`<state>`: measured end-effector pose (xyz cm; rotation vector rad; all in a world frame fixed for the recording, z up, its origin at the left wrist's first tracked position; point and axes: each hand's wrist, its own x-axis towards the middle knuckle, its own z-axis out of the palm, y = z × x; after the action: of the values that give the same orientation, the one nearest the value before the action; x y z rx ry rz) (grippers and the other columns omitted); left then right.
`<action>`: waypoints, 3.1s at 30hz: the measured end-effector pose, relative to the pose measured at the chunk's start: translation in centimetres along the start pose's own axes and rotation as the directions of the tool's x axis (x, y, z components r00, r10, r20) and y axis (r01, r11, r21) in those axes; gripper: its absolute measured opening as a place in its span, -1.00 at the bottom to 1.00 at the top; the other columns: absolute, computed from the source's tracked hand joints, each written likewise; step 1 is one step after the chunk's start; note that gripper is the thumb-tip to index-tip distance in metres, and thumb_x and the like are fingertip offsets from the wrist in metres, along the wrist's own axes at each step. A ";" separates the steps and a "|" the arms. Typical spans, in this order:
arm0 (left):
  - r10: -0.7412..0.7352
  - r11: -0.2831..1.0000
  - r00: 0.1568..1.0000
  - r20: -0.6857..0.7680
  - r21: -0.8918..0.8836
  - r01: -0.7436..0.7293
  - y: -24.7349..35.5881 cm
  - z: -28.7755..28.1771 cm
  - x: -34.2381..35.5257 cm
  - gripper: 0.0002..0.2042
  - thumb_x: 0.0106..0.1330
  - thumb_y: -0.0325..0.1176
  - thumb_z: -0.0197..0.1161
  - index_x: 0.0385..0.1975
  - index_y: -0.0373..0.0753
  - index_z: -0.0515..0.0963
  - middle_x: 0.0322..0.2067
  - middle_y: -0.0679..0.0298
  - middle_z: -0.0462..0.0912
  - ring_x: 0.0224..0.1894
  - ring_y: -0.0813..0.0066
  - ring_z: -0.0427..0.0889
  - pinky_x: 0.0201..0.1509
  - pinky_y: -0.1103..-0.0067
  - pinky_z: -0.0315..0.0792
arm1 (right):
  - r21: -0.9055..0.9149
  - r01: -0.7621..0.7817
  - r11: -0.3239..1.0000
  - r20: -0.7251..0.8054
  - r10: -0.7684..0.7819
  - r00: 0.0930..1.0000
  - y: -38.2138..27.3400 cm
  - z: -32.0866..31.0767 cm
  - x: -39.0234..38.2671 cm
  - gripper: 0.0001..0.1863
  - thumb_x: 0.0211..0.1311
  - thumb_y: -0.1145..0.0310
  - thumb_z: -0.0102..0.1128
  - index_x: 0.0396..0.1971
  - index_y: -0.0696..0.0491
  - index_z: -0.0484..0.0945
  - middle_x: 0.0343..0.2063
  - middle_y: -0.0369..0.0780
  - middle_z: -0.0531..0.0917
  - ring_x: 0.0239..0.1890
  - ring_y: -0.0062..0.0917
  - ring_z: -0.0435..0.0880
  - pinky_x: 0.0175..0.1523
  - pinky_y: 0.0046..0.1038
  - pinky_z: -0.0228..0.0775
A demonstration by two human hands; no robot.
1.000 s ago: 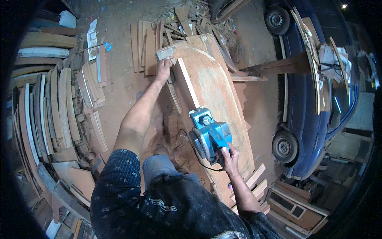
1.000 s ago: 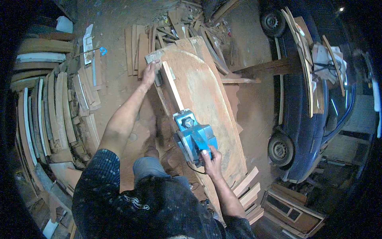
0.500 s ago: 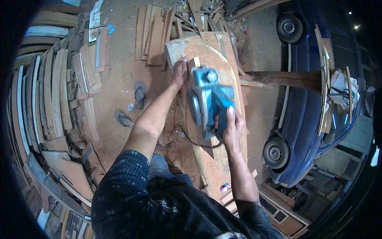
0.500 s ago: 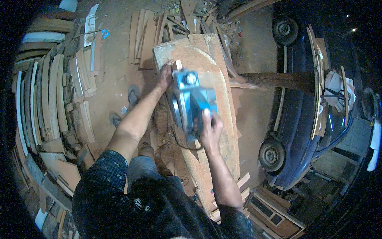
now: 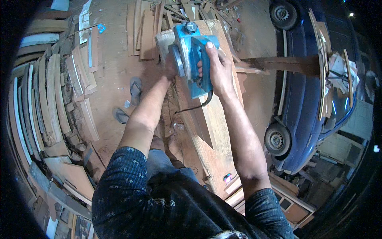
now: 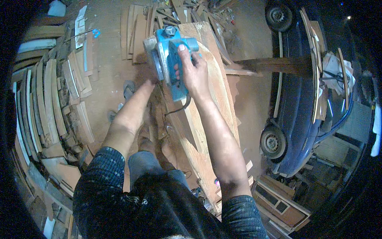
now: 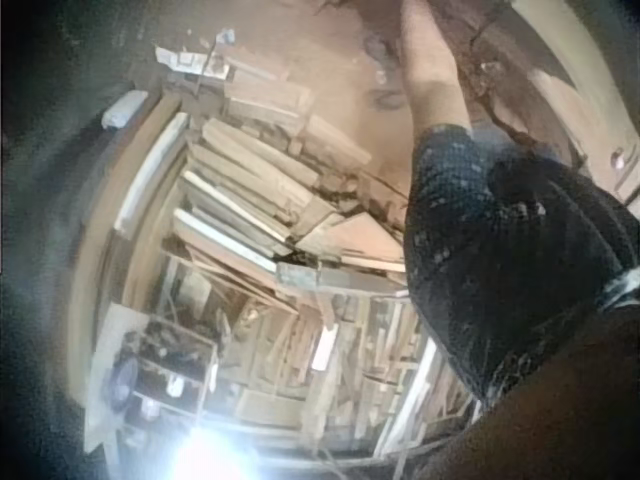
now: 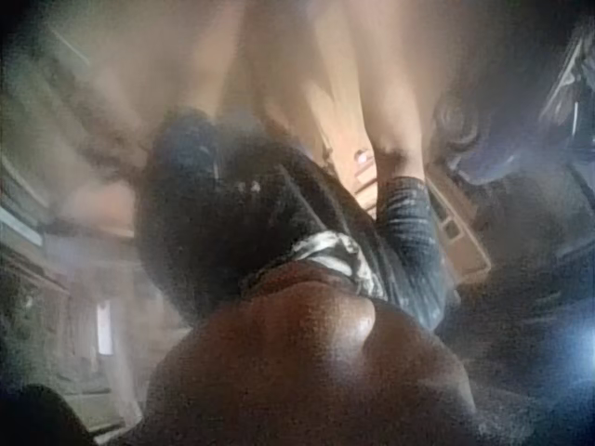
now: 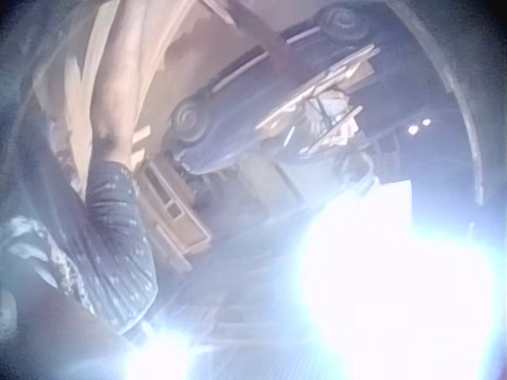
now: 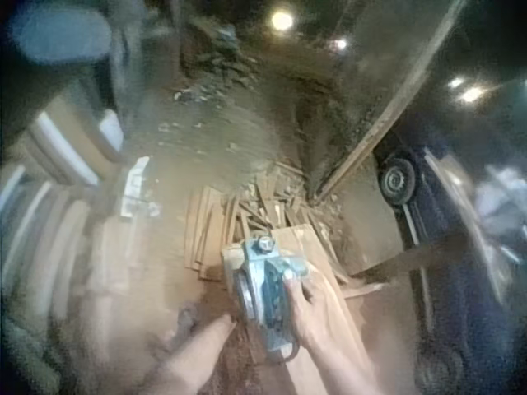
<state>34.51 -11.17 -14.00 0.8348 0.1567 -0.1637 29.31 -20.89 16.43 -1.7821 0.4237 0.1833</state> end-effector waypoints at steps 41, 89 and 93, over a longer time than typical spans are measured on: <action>0.118 0.781 0.989 -0.085 0.623 -0.040 -1.1 0.5 -0.3 -0.21 0.60 0.24 -0.47 0.25 -0.40 0.45 0.11 0.02 0.65 0.19 0.20 0.59 0.35 0.42 0.37 | -0.132 -0.218 0.967 -0.080 0.209 0.975 17.1 -20.9 -42.2 -0.38 0.36 -0.10 0.21 -0.01 0.24 0.59 -0.36 -0.23 0.66 -0.33 -0.57 0.61 -0.18 -0.44 0.46; 0.404 0.539 0.915 0.003 0.807 -0.241 -5.0 -4.5 1.8 -0.39 0.65 0.02 -0.40 0.11 -0.32 0.55 0.06 -0.12 0.61 0.20 -0.13 0.46 0.35 0.16 0.28 | -0.182 0.058 0.982 -0.049 -0.068 0.996 5.6 -4.3 -10.1 -0.41 0.45 -0.11 0.14 -0.43 0.20 0.63 -0.64 -0.22 0.60 -0.51 -0.58 0.56 -0.39 -0.40 0.37; 0.247 0.687 0.969 0.016 0.702 -0.186 -3.8 -1.7 -0.3 -0.39 0.65 0.02 -0.40 0.11 -0.31 0.55 0.06 -0.11 0.60 0.20 -0.12 0.46 0.36 0.16 0.27 | -0.177 0.171 0.969 -0.039 -0.180 0.983 2.5 -0.6 -1.1 -0.31 0.43 -0.24 0.08 -0.36 0.22 0.66 -0.59 -0.18 0.65 -0.54 -0.53 0.61 -0.38 -0.40 0.43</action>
<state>33.27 -12.40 -17.84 1.6253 0.0633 0.0487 27.32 -21.82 14.67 -1.9888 0.2934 0.0473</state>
